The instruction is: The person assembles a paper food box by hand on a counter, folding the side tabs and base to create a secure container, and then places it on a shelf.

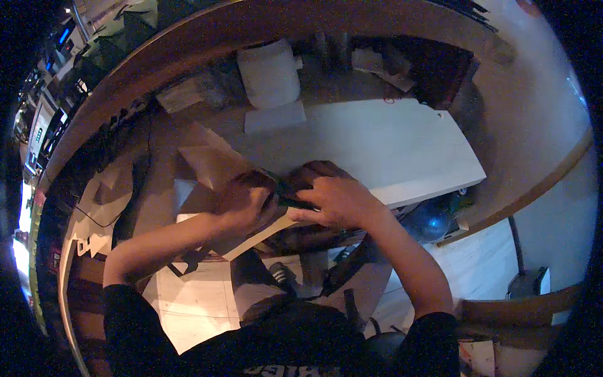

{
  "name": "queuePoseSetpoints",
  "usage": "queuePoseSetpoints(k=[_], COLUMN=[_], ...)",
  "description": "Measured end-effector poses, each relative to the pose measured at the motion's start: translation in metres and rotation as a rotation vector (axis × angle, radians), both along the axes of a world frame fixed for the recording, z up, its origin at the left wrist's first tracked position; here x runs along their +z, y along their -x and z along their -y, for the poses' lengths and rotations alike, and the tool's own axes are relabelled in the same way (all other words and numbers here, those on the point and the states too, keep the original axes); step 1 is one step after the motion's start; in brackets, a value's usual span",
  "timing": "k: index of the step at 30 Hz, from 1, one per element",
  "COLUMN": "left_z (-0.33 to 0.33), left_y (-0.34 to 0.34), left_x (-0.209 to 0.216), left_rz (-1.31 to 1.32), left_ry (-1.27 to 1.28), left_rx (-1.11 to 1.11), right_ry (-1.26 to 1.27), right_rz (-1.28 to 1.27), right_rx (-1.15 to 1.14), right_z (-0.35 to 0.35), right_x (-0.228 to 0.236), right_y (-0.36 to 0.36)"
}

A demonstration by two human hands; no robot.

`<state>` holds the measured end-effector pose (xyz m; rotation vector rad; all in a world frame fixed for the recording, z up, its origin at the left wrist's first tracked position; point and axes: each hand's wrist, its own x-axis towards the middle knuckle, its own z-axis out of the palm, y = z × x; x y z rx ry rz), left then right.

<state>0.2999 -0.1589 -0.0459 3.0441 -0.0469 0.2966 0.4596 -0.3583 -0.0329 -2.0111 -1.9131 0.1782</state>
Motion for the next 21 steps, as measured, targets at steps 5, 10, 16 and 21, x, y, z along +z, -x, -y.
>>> queuePoseSetpoints(k=[5,10,16,21], left_z=[-0.001,0.002,0.004,0.005], left_y=[0.003,0.003,0.008,0.024], left_x=[0.004,0.003,0.006,0.004], left_rz=[0.007,0.038,0.086,-0.049], left_ry=[0.026,0.015,0.089,0.788], left_rx=[-0.007,0.003,0.039,-0.152], right_ry=[0.026,-0.150,-0.275,-0.419], right_rz=[0.087,-0.007,-0.291,-0.673], right_rx=[0.044,0.151,0.080,-0.312], right_z=[0.018,0.041,0.048,0.040], right_x=[-0.002,-0.009,-0.014,-0.023], right_y=[-0.002,-0.008,-0.022,-0.016])
